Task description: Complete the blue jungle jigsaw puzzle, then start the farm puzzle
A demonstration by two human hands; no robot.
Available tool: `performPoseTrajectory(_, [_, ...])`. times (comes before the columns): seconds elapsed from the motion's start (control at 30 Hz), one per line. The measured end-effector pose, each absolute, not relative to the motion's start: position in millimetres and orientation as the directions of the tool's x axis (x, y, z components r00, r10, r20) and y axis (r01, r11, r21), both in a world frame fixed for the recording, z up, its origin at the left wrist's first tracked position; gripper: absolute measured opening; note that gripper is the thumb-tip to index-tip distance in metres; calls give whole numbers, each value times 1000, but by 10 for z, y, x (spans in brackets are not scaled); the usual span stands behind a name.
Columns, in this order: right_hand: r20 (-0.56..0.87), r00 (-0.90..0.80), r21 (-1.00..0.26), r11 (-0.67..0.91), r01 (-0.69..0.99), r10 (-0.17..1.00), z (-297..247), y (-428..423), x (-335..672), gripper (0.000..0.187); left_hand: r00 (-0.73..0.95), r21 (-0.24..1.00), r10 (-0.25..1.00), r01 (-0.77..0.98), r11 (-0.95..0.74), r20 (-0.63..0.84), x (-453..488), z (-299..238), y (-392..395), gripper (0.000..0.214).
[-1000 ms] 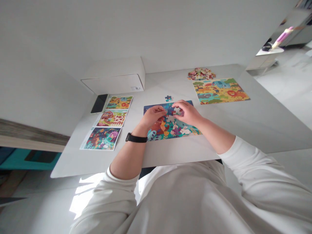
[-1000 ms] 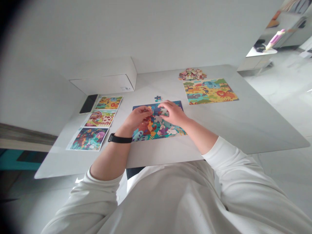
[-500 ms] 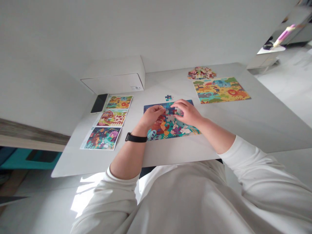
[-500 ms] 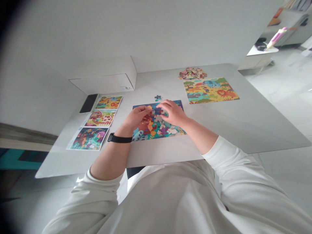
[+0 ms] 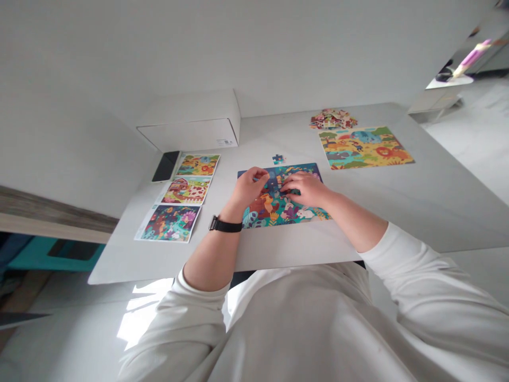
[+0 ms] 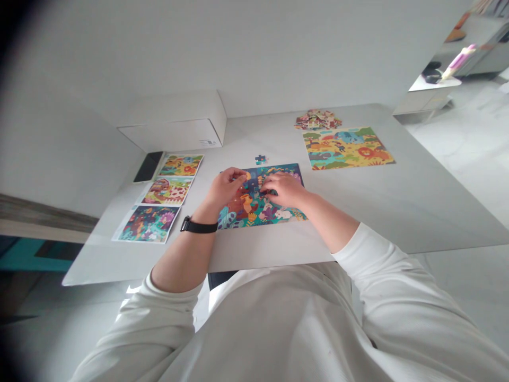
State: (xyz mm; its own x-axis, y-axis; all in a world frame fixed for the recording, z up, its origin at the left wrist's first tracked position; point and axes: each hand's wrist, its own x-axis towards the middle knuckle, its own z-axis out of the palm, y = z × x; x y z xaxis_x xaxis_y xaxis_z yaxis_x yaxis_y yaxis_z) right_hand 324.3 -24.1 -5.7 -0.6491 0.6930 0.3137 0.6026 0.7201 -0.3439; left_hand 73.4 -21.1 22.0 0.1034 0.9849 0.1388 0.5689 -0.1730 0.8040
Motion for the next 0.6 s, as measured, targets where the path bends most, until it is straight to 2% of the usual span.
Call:
performPoseTrajectory(0.47, [290, -657, -369, 715, 594, 696, -49, -237, 3249, 27, 191, 717, 975, 664, -211, 110, 730, 165, -230, 23])
performPoseTrajectory(0.6, [277, -656, -366, 708, 604, 702, -50, -237, 3252, 27, 258, 650, 955, 702, -291, 148, 705, 144, -232, 25])
